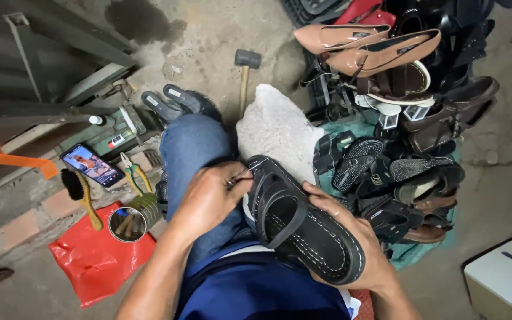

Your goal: Hand-stitching the sole of a black sandal using a needle and thread to repair it.

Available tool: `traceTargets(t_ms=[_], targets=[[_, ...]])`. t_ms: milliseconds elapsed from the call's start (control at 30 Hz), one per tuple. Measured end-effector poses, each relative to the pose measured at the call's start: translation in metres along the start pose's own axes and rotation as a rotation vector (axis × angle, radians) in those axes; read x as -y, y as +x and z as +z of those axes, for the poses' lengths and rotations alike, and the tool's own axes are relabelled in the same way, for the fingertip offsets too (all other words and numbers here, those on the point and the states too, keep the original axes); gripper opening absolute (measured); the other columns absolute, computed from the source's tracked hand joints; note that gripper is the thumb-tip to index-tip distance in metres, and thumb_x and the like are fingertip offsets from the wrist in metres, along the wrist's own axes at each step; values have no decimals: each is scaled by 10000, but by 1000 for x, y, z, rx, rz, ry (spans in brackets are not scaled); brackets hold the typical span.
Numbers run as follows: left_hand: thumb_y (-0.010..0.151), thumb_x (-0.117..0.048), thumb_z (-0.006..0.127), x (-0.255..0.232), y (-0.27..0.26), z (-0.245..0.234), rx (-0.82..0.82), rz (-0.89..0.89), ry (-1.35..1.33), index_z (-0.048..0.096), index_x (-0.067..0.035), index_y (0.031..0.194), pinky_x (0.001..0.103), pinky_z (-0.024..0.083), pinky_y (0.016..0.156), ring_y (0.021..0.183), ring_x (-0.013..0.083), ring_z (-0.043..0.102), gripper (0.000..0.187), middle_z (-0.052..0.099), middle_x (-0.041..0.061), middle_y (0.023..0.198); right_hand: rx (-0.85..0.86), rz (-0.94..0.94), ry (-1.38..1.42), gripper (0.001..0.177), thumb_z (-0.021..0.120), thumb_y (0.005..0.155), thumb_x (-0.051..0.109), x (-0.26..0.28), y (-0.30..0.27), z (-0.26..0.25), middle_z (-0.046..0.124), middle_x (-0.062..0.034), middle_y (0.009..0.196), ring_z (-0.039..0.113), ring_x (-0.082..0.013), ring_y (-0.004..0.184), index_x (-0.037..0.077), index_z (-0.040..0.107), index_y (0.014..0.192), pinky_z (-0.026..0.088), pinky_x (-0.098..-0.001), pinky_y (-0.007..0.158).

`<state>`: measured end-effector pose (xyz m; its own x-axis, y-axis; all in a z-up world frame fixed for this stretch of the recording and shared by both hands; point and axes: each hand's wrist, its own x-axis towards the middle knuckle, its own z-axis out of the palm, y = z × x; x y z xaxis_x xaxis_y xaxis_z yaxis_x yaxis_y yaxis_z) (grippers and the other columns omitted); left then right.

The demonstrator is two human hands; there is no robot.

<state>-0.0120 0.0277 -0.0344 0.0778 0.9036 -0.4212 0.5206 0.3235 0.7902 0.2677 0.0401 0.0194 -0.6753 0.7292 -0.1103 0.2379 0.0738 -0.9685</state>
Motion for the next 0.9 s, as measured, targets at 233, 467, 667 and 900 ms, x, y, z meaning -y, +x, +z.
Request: traceTargets(t_ms=[233, 467, 667, 900], targets=[[988, -445, 606, -18, -5, -15, 80, -168, 303, 747, -181, 993, 505, 508, 796, 938, 456, 667, 299, 788, 90, 954, 82, -70, -289, 898, 822, 801, 448, -5, 0, -5, 429, -183, 1616, 551, -304, 1448, 69, 408, 1501, 513, -469, 1151], [940, -512, 699, 0, 3, -11, 173, -147, 272, 704, -174, 821, 422, 463, 738, 817, 433, 598, 359, 735, 52, 756, 133, -18, -272, 845, 766, 837, 460, 2, 3, -9, 445, -133, 1625, 528, -239, 1470, 76, 426, 1509, 556, -330, 1023], [901, -356, 754, 0, 2, 11, 194, -164, 76, 750, -141, 1069, 356, 543, 815, 873, 183, 792, 273, 823, -16, 1093, 192, 55, -212, 940, 668, 810, 652, -7, -6, -19, 421, -144, 1646, 466, -270, 1514, 81, 426, 1517, 405, -372, 1118], [953, -236, 680, 5, -6, 13, 163, -30, 181, 697, -158, 981, 444, 518, 812, 895, 309, 734, 85, 788, 1, 987, 163, -19, -244, 843, 726, 837, 544, 0, -3, -18, 466, -142, 1611, 532, -269, 1470, 83, 454, 1488, 538, -366, 1066]])
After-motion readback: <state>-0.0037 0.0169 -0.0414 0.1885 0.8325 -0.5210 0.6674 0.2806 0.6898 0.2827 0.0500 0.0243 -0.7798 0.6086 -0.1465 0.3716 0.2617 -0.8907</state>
